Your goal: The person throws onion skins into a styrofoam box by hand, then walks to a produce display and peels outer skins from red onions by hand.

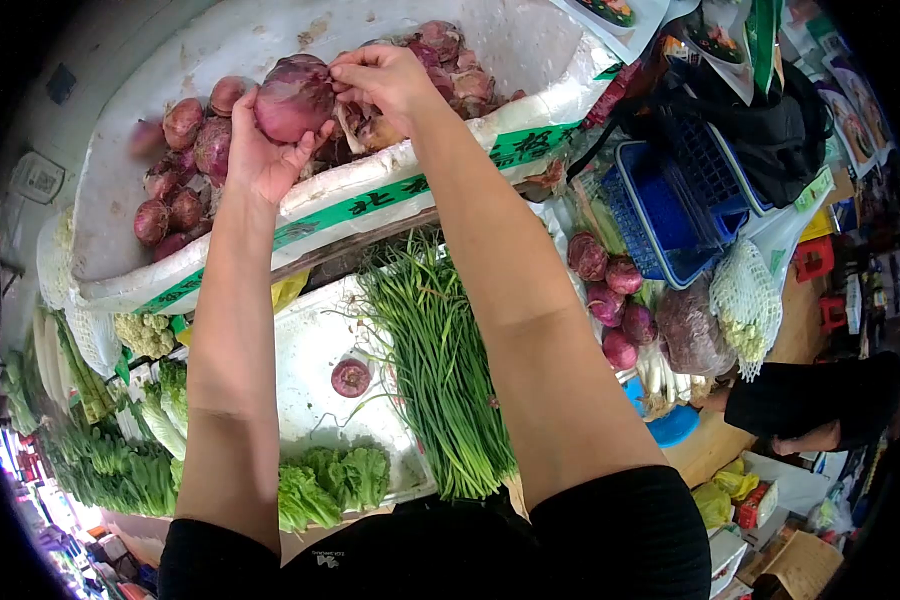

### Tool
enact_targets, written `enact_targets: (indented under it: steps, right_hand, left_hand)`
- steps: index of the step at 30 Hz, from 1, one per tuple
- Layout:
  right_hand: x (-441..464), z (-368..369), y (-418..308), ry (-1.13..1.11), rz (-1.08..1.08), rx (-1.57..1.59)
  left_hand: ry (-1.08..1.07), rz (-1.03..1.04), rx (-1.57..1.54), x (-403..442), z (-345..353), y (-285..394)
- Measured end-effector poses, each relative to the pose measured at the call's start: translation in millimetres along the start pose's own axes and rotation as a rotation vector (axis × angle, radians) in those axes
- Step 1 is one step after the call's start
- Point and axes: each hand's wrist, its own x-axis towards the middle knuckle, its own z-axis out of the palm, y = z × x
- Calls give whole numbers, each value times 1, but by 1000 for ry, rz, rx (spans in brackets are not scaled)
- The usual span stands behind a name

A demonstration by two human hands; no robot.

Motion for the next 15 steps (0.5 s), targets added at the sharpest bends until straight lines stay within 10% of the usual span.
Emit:
enact_targets:
  steps: [15]
  right_hand:
    - [-13,15,-17,-83,77,-248]
  left_hand:
    - [-99,-24,-59,1,-4,0]
